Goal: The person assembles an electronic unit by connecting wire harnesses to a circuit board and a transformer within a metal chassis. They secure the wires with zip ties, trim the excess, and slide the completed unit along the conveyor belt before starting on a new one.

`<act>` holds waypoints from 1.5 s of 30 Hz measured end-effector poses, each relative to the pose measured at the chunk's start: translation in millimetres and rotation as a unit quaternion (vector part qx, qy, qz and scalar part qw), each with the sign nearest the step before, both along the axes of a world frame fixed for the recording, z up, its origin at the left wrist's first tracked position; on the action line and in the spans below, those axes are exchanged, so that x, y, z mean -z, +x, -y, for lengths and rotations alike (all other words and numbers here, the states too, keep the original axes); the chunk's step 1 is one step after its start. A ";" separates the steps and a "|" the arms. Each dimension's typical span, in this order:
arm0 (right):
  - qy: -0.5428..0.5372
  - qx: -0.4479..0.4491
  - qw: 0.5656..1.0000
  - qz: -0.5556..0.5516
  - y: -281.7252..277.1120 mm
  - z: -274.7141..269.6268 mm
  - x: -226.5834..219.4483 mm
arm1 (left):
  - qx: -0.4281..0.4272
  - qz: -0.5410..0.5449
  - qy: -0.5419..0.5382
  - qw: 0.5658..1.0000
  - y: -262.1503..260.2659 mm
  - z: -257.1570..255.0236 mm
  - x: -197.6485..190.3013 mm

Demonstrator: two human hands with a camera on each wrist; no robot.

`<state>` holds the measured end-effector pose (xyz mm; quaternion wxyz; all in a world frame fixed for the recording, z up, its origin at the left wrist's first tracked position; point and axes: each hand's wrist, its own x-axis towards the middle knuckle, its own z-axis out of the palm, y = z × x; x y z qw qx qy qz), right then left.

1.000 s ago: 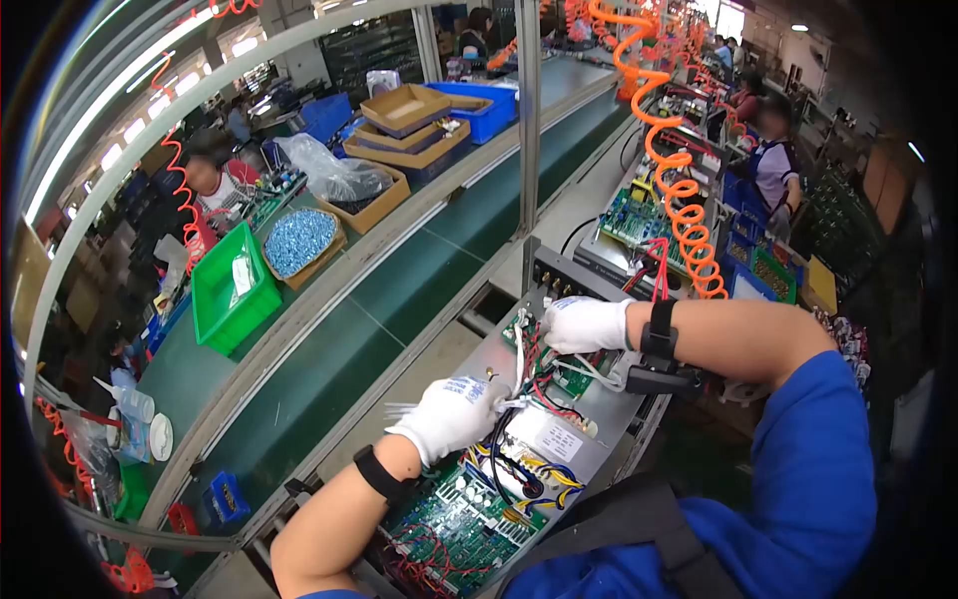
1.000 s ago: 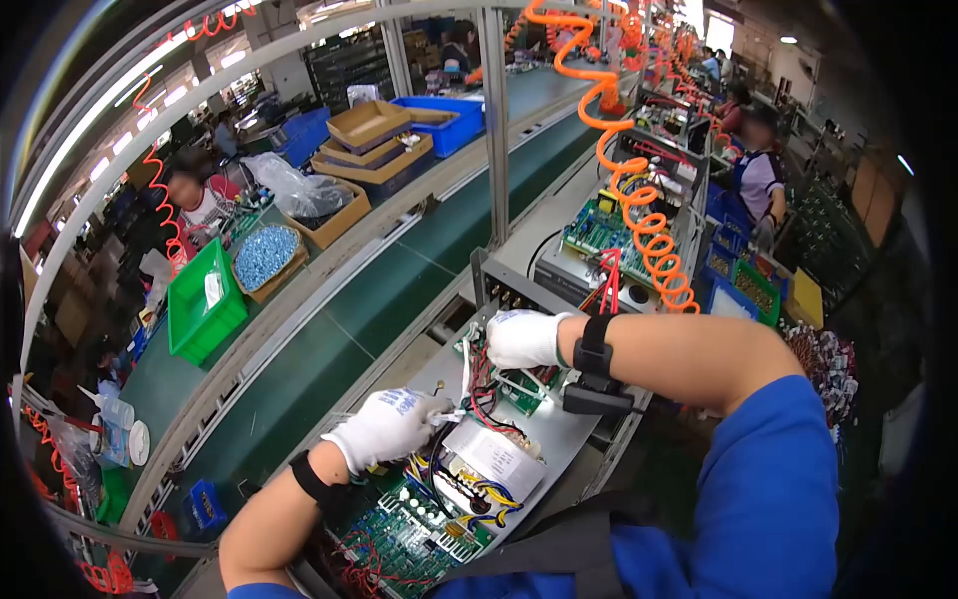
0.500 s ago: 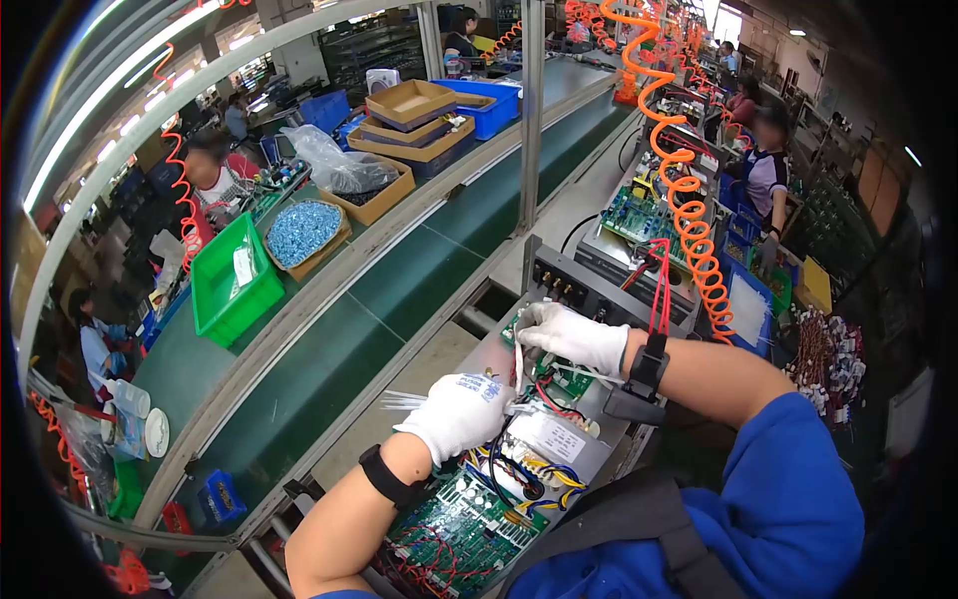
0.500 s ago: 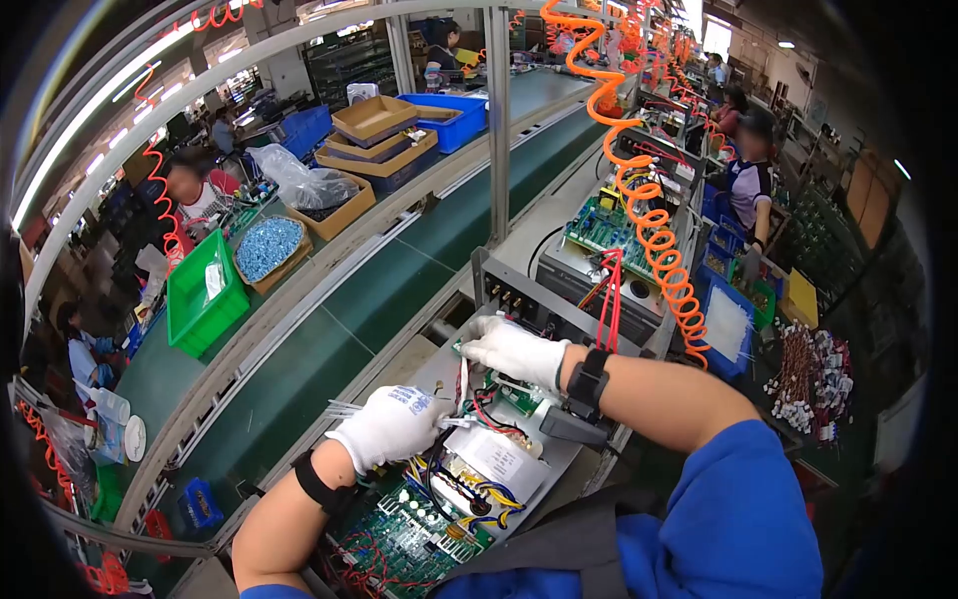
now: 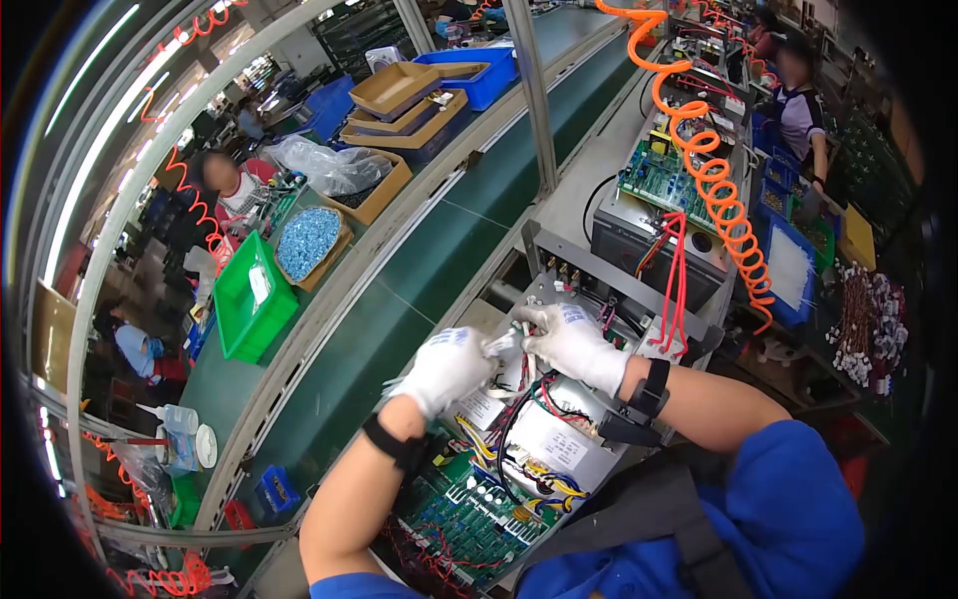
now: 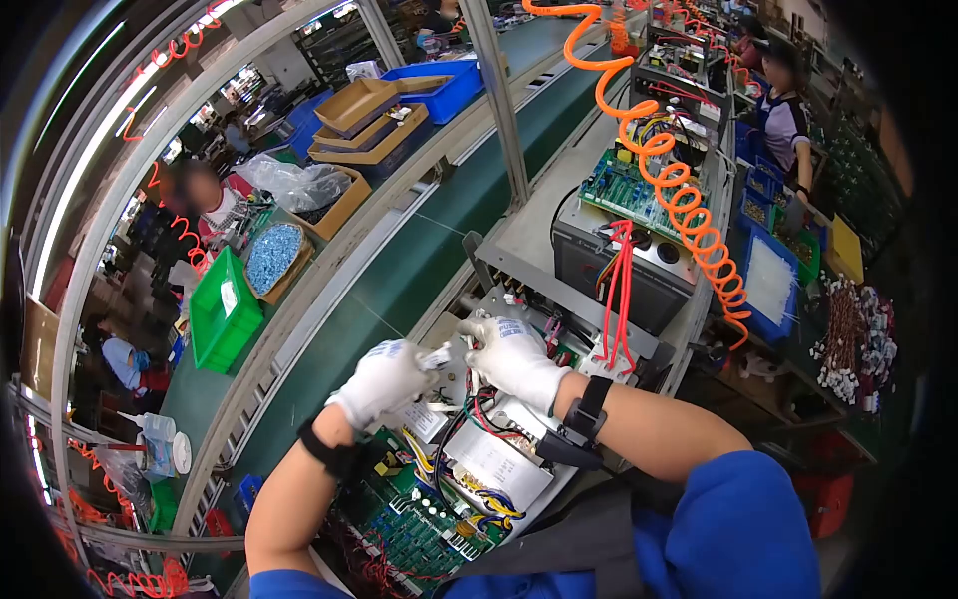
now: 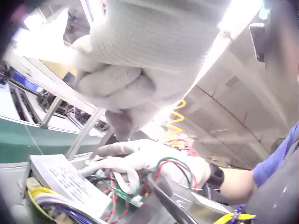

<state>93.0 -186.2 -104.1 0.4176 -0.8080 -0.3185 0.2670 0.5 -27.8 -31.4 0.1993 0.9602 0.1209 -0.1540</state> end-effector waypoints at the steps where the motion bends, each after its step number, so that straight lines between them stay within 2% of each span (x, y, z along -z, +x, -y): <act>1: -0.002 0.000 1.000 0.020 -2.0 1.0 3.2 | 0.029 -0.033 0.023 0.999 8.9 -2.2 13.8; 3: 0.000 -0.001 0.999 0.044 -3.5 0.5 4.7 | 0.108 -0.039 -0.039 0.993 25.0 -10.5 39.7; 4: -0.005 0.000 0.998 0.060 -6.6 1.6 3.8 | 0.095 -0.031 -0.124 0.987 25.3 -10.6 46.2; 5: -0.011 0.002 0.997 0.078 -7.9 3.0 2.9 | 0.094 -0.028 -0.124 0.987 25.3 -11.2 50.3; 7: -0.013 -0.006 0.996 0.092 -9.3 4.3 5.4 | 0.031 -0.004 -0.223 0.974 21.5 -10.8 58.1; 9: -0.066 -0.031 0.990 0.122 -6.7 2.8 2.3 | 0.048 0.022 -0.230 0.972 16.5 -9.1 58.3; 13: -0.122 -0.087 0.976 0.158 -3.1 -4.6 -6.1 | 0.047 0.047 -0.172 0.983 12.8 -8.9 72.7; 14: -0.110 -0.103 0.971 0.184 -3.0 -3.7 -10.5 | 0.055 0.049 -0.140 0.987 16.9 -10.2 69.6; 15: -0.112 -0.103 0.971 0.184 -2.5 -3.2 -17.0 | 0.015 0.007 -0.160 0.987 13.5 -3.4 37.7; 17: -0.164 -0.124 0.956 0.210 0.4 -4.8 -30.3 | -0.059 0.029 -0.305 0.950 13.9 -13.6 34.6; 18: -0.124 -0.105 0.957 0.240 -0.1 -6.5 -24.7 | -0.077 0.068 -0.387 0.916 11.8 -11.0 32.8; 19: -0.129 -0.093 0.964 0.211 2.6 -7.8 -21.0 | -0.077 0.074 -0.388 0.915 9.6 -6.7 32.3; 21: -0.079 -0.089 0.983 0.139 10.4 -3.5 -17.9 | -0.119 0.055 -0.502 0.855 1.7 1.7 35.7; 22: -0.056 -0.069 0.985 0.148 11.8 1.6 -18.6 | -0.040 0.117 -0.478 0.870 -2.3 2.8 41.4; 23: -0.034 -0.049 0.986 0.156 12.3 8.9 -20.8 | -0.042 0.114 -0.480 0.869 -2.5 2.3 44.3; 25: -0.078 -0.061 0.985 0.138 12.6 16.3 -42.2 | -0.011 0.083 -0.524 0.847 -4.0 2.5 48.6; 26: -0.072 -0.056 0.989 0.118 18.2 17.0 -39.5 | -0.008 0.067 -0.545 0.836 -2.5 5.8 44.9; 27: -0.065 -0.051 0.991 0.101 23.3 16.7 -37.5 | -0.049 0.046 -0.594 0.802 -1.7 6.6 47.7; 29: -0.055 -0.047 0.990 0.120 27.2 16.6 -36.1 | -0.034 0.037 -0.614 0.788 -2.2 3.5 53.4; 31: 0.000 -0.097 0.995 0.010 36.7 16.8 -26.0 | -0.049 0.042 -0.612 0.788 -4.6 6.6 49.6; 32: 0.069 -0.089 0.989 -0.093 35.8 18.9 -23.3 | -0.065 0.046 -0.612 0.787 -5.8 8.5 48.2; 33: 0.067 -0.090 0.990 -0.088 33.9 21.2 -25.5 | -0.062 0.050 -0.613 0.786 -7.0 9.8 48.0; 35: 0.137 -0.096 0.969 -0.182 30.4 23.5 -33.0 | -0.057 0.077 -0.551 0.829 -9.8 10.0 47.3; 37: 0.111 -0.094 0.981 -0.127 32.7 23.1 -31.9 | -0.109 0.096 -0.571 0.808 -8.7 13.8 52.9; 39: 0.101 -0.075 0.975 -0.183 30.6 26.2 -40.8 | -0.130 0.103 -0.540 0.825 -7.7 18.8 46.5; 40: 0.085 -0.090 0.978 -0.169 32.2 27.1 -42.5 | -0.131 0.101 -0.526 0.834 -5.4 17.0 50.7; 45: 0.094 -0.089 0.965 -0.228 32.2 33.3 -43.6 | -0.133 0.116 -0.552 0.815 -9.5 20.6 44.7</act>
